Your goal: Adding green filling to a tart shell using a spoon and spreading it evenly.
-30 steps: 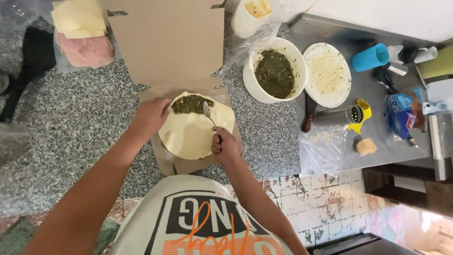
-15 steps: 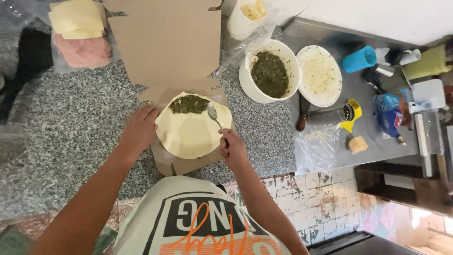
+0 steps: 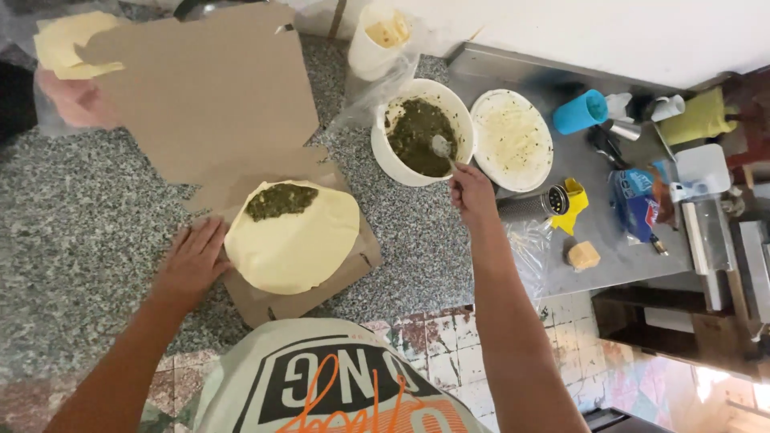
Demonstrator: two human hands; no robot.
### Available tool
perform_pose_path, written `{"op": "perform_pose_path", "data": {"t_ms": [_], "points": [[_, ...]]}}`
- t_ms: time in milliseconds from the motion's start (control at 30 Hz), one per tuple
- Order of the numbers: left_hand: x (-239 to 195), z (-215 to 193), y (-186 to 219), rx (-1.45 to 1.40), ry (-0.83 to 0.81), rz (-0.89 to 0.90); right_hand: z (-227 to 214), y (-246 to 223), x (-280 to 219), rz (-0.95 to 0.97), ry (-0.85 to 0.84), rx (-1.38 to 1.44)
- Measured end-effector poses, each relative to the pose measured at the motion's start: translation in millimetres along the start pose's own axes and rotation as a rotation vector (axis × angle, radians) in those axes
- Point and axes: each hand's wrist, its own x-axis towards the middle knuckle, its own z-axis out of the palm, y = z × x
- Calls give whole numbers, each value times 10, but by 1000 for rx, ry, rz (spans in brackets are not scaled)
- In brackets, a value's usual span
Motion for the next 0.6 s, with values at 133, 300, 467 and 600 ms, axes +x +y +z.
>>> {"op": "perform_pose_path", "data": {"t_ms": [133, 300, 467, 600], "points": [[-274, 35, 188, 18, -26, -89, -104, 178, 204, 52, -85, -18], [-383, 33, 414, -2, -39, -180, -132, -35, -490, -138, -21, -371], [-458, -256, 748, -107, -139, -324, -209, 839, -616, -335, -79, -507], [-207, -406, 725, -118, -116, -523, 245, 1052, -771, -395, -453, -475]]}}
